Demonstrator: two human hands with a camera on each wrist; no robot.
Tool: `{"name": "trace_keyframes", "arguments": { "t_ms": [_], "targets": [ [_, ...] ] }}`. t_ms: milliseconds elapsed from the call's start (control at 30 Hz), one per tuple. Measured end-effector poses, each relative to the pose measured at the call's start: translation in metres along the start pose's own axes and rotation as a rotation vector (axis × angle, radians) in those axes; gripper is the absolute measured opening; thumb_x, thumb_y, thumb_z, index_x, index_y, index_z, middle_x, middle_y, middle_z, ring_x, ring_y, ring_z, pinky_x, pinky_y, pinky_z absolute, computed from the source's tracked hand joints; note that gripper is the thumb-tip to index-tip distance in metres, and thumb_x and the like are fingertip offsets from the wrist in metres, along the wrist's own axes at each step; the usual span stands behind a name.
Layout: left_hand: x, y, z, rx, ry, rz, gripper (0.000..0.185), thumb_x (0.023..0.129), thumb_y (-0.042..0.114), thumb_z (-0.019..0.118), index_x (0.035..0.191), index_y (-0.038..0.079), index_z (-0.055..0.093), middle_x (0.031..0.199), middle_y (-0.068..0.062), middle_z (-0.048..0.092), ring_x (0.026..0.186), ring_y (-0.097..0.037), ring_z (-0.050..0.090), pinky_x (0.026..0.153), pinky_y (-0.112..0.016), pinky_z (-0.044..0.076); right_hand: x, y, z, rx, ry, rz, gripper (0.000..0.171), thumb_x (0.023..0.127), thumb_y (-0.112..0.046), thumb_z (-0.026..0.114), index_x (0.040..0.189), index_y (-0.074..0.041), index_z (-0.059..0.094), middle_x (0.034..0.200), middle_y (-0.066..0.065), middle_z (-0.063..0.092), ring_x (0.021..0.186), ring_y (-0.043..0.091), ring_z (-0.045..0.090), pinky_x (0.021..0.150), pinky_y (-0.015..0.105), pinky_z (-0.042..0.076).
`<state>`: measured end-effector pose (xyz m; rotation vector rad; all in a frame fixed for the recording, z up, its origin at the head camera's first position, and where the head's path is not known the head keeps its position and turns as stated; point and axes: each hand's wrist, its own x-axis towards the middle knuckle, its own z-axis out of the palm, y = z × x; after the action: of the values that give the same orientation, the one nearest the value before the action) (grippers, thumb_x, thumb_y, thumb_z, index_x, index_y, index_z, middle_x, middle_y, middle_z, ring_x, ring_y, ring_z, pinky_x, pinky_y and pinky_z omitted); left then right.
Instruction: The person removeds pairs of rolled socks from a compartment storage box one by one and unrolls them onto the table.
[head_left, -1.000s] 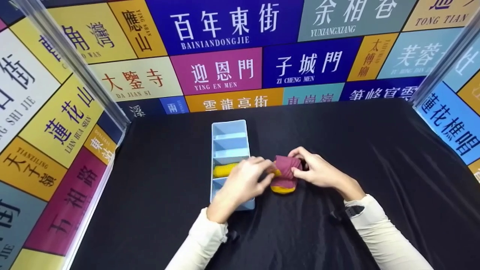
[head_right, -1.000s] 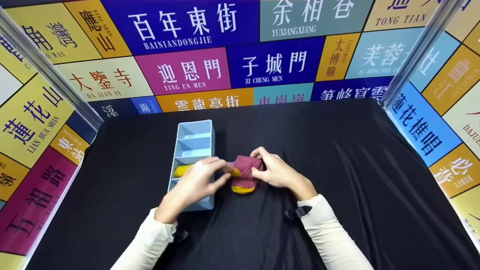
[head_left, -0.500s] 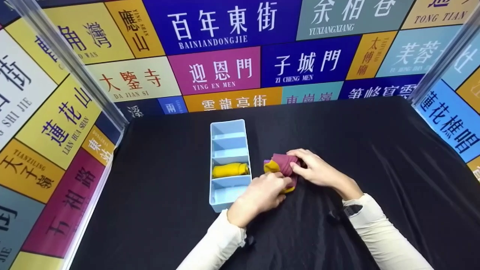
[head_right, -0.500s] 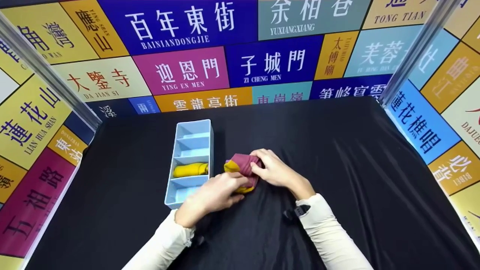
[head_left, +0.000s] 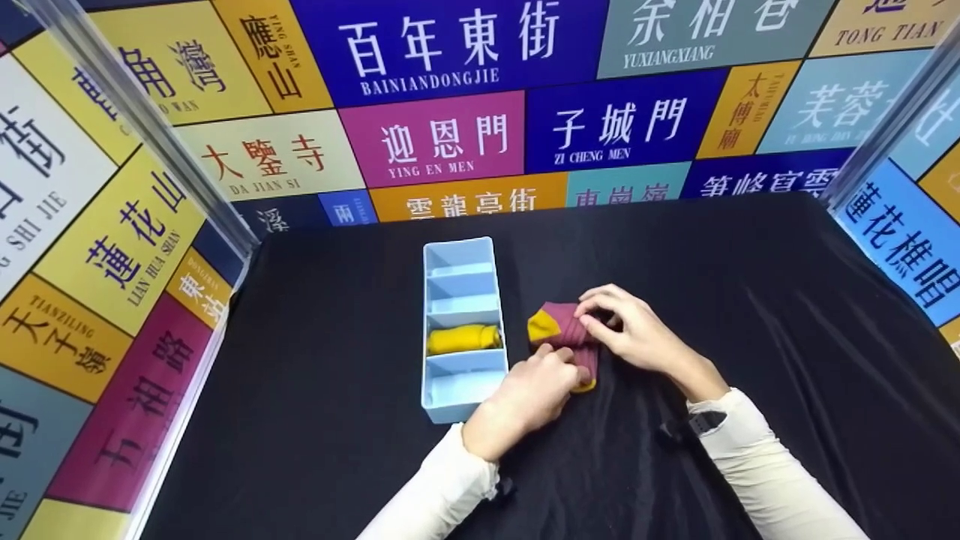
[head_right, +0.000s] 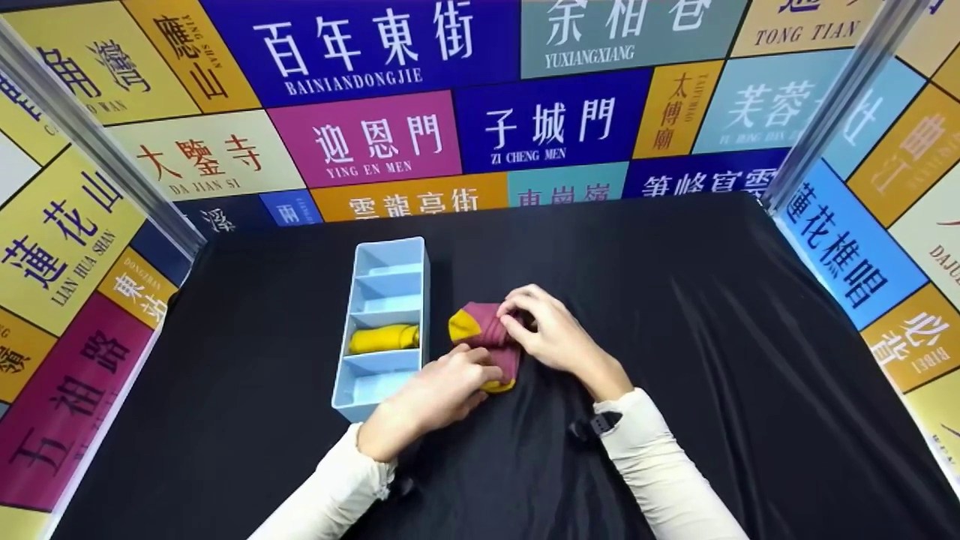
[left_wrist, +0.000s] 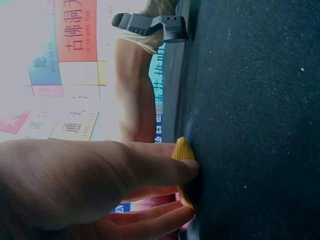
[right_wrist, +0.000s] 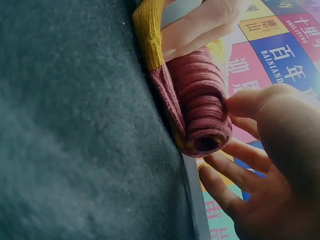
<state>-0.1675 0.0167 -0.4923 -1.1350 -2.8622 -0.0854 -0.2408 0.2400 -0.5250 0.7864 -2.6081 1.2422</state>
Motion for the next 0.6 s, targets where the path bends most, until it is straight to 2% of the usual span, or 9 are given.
{"name": "trace_keyframes", "arguments": {
  "t_ms": [133, 300, 367, 500, 600],
  "targets": [
    [-0.0002, -0.0009, 0.0006, -0.004, 0.014, 0.005, 0.022, 0.098, 0.014, 0.075, 0.111, 0.030, 0.082, 0.114, -0.002, 0.073, 0.102, -0.026, 0.068, 0.071, -0.038, 0.065, 0.0002, -0.0010, -0.0008, -0.015, -0.023, 0.015, 0.023, 0.098, -0.025, 0.082, 0.118, -0.015, 0.079, 0.134, 0.008, 0.070, 0.115, 0.019, 0.067, 0.084, 0.030, 0.059],
    [0.0002, -0.0021, 0.0009, -0.012, 0.024, 0.013, 0.020, 0.099, 0.014, 0.074, 0.110, 0.030, 0.082, 0.115, -0.002, 0.072, 0.105, -0.026, 0.067, 0.075, -0.038, 0.066, 0.0011, -0.0004, -0.0005, -0.076, -0.020, -0.020, 0.037, 0.092, -0.024, 0.088, 0.124, -0.010, 0.079, 0.136, 0.012, 0.070, 0.121, 0.025, 0.067, 0.098, 0.027, 0.052],
    [0.0002, -0.0028, 0.0015, -0.011, 0.030, 0.020, 0.019, 0.098, 0.015, 0.074, 0.108, 0.029, 0.082, 0.113, -0.003, 0.072, 0.105, -0.026, 0.067, 0.076, -0.037, 0.065, 0.0019, -0.0002, -0.0002, -0.088, -0.006, -0.031, 0.039, 0.093, -0.023, 0.088, 0.127, -0.009, 0.078, 0.135, 0.012, 0.070, 0.120, 0.026, 0.067, 0.095, 0.028, 0.052],
    [0.0001, -0.0037, 0.0032, -0.014, 0.028, 0.030, 0.018, 0.098, 0.016, 0.074, 0.106, 0.030, 0.081, 0.109, -0.003, 0.072, 0.101, -0.026, 0.067, 0.075, -0.037, 0.065, 0.0039, -0.0007, -0.0011, -0.081, 0.032, -0.016, 0.043, 0.094, -0.022, 0.086, 0.133, -0.012, 0.072, 0.130, 0.011, 0.070, 0.113, 0.022, 0.073, 0.081, 0.032, 0.060],
    [-0.0001, -0.0044, 0.0046, -0.029, 0.014, 0.041, 0.016, 0.098, 0.019, 0.075, 0.107, 0.030, 0.081, 0.107, -0.003, 0.072, 0.098, -0.025, 0.067, 0.074, -0.038, 0.063, 0.0052, -0.0010, -0.0017, -0.094, 0.060, -0.014, 0.030, 0.096, -0.020, 0.084, 0.123, -0.015, 0.072, 0.120, 0.007, 0.070, 0.106, 0.019, 0.074, 0.076, 0.035, 0.061]
  ]
}}
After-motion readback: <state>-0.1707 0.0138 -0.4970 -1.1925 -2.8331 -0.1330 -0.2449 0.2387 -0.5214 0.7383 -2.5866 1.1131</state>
